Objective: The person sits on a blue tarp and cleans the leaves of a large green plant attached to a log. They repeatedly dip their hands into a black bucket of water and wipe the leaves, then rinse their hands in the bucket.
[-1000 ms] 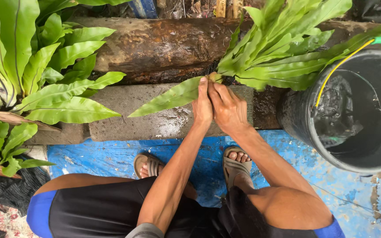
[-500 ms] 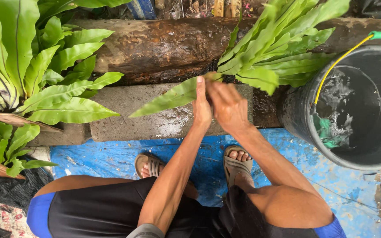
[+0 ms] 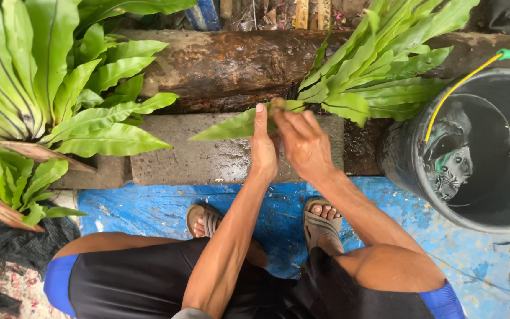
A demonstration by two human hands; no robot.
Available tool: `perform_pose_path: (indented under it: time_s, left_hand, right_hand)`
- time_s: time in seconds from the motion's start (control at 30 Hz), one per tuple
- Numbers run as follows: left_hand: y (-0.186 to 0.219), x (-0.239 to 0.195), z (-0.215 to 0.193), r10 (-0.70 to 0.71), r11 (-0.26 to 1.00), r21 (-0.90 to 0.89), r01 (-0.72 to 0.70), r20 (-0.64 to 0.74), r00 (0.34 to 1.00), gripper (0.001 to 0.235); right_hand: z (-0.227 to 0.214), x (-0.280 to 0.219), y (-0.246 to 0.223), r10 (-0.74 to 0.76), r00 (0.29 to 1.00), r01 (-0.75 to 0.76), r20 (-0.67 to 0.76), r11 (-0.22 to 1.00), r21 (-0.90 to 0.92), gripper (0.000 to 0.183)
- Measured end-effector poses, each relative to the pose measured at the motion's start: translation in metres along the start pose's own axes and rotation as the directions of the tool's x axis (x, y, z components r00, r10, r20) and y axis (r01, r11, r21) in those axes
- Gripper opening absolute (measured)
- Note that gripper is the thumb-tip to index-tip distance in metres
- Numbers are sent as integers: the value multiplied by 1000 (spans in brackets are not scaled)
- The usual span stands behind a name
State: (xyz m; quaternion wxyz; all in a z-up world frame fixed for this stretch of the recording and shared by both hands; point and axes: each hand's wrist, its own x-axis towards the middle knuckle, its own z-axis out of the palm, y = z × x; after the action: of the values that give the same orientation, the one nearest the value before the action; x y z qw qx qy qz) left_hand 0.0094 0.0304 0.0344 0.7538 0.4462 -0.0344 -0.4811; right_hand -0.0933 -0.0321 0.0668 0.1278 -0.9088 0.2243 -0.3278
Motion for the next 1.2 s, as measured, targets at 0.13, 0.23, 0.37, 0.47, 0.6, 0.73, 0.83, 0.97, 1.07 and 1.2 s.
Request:
perform_pose_path:
  time_s: [0.13,0.23,0.37,0.47,0.6,0.73,0.83,0.97,1.07,1.2]
  left_hand:
    - [0,-4,-1,85,991,-115,-74,88,992,70]
    - [1,-4,2,61,998,28,-62,52,997,70]
    - [-1,-8,-2,46,991,-131,-32,103,994,68]
    - [0,-5,-2,67,994,-94,-61,68,995,68]
    - [-3,-6,-3,19,999,-48,-16,73,997,69]
    - [0,-9,-2,88,996,0,-89,46,995,68]
    - [4,-8,0,126,992,24,-127,37,991,67]
    - [5,-13,-5,152,988,-15,-151,58,987,63]
    - [14,-7,-3,131,990,-59,-130,5,991,62]
    - [22,-12,-3,155,986,-68,-150,77,985,67]
  right_hand:
    - [-5,2,-3,91,992,-89,88,996,-32,44]
    - [-10,3,-8,96,993,-95,65,995,-21,49]
    - [-13,-5,-14,-59,997,57,48,998,40,40]
    - [-11,1,-7,53,997,-50,61,997,-53,41]
    - [-7,5,-3,52,999,-52,3,990,133,36]
    - [-5,10,-4,-20,1000,20,12,1000,2,37]
    - [-4,20,-2,-1,999,3,40,999,-39,39]
    - [-8,15,-13,-124,992,124,32,992,11,38]
    - [-17,22,-20,-40,998,42,57,999,-29,39]
    - [-22,24,-40,-168,985,168,36,986,-5,40]
